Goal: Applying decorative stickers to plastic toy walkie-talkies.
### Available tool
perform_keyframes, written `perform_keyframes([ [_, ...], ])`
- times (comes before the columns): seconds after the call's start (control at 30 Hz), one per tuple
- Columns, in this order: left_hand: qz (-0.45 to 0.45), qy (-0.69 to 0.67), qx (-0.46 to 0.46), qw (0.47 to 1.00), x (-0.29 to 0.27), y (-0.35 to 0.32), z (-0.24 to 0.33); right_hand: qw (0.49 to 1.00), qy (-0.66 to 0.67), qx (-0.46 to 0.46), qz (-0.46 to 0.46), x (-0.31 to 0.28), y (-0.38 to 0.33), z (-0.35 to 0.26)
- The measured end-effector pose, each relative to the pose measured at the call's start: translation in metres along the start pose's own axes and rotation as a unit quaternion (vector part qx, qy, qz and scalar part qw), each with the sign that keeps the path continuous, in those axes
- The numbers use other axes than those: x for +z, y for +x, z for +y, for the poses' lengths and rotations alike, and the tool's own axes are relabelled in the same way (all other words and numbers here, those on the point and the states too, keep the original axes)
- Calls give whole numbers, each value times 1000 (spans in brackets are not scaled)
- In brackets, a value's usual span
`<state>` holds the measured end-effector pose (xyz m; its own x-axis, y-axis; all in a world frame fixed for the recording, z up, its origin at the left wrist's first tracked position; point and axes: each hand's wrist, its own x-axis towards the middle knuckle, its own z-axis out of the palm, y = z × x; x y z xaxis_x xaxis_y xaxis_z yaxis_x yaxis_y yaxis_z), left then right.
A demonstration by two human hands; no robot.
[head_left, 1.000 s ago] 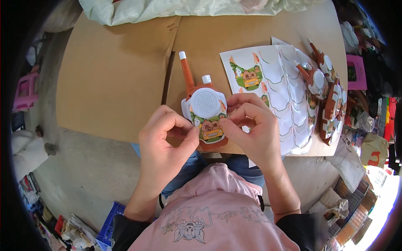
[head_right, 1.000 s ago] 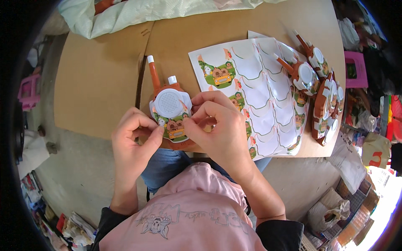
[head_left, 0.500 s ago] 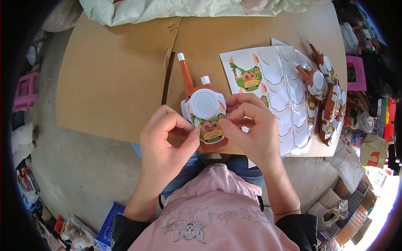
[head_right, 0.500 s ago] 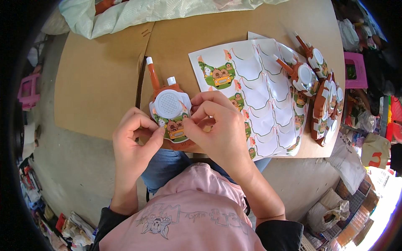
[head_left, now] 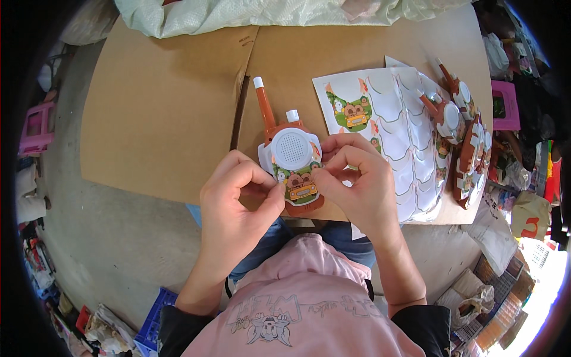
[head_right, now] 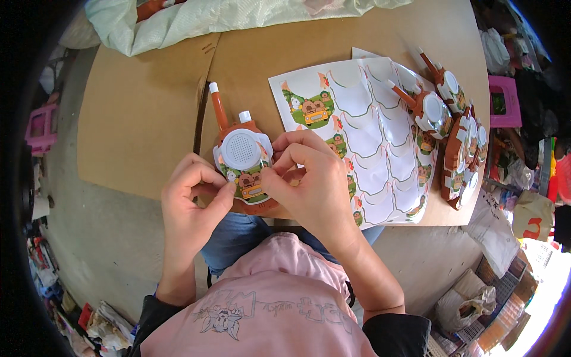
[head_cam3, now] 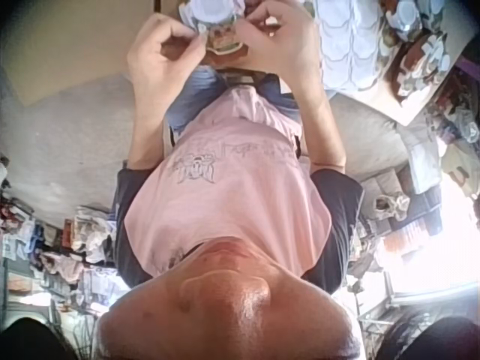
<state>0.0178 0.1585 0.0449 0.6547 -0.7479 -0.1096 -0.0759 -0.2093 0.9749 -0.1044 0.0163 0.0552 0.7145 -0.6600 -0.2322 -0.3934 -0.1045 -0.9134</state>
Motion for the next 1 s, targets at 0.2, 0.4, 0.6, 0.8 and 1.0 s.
perform_keyframes([
  [0.2,3,-1,3,1000,1,0,0,1000,3,4,-8,-1,1,1],
  [0.4,4,-5,-2,1000,2,0,0,999,-5,-31,15,1,3,2],
  [0.6,0,-2,10,1000,0,0,-9,999,-8,-36,15,2,3,0],
  [0.8,-16,-89,-64,994,-5,3,-13,999,-15,-33,13,2,2,1],
  [1.0,-102,-99,-91,986,-20,9,-7,1000,1,-23,8,1,1,4],
])
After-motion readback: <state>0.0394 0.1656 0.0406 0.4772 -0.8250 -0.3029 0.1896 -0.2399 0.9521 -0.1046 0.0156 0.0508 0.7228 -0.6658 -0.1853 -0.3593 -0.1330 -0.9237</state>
